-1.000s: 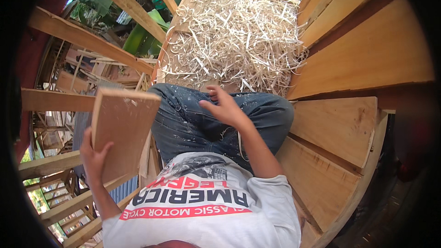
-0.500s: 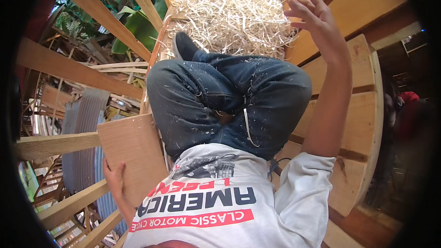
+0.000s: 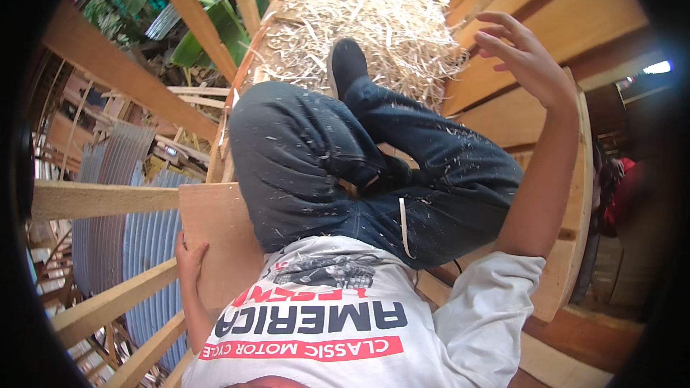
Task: The person sits inside a wooden structure and spreads wood shavings evenly across the floor using both hands. The person repeatedly picks up and redistributes the shavings to cover the surface.
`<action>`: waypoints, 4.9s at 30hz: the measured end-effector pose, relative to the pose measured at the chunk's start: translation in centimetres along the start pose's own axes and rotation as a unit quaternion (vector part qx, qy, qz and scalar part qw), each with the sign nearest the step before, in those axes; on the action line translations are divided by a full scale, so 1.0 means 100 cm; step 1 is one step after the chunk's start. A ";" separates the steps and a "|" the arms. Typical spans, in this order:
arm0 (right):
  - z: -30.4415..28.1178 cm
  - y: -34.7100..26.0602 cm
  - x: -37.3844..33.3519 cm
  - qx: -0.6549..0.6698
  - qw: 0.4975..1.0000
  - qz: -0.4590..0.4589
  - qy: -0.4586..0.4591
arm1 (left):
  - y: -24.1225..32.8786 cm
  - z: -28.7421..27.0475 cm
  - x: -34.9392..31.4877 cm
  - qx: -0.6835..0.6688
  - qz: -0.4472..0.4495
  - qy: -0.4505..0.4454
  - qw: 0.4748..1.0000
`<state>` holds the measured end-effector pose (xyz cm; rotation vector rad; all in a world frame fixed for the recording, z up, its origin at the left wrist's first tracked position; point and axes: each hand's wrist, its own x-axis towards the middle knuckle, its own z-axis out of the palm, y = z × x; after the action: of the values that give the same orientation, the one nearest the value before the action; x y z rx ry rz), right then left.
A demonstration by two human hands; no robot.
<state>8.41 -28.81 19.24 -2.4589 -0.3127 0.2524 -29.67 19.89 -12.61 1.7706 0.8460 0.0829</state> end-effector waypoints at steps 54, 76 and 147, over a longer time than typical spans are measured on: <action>0.094 0.105 0.165 -0.218 0.952 0.083 -0.197 | 0.209 0.191 0.315 0.231 0.243 -0.171 0.927; 0.161 0.330 0.568 -0.210 0.970 -0.031 0.115 | 0.395 0.550 0.666 0.247 0.424 -0.013 0.871; -0.104 0.137 0.537 -0.129 0.918 -0.050 0.372 | 0.533 0.263 0.545 0.494 0.353 -0.135 0.783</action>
<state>64.48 -30.06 13.20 -2.5685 -0.1374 -0.8057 49.06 23.28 4.25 2.9326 -0.1235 -0.1601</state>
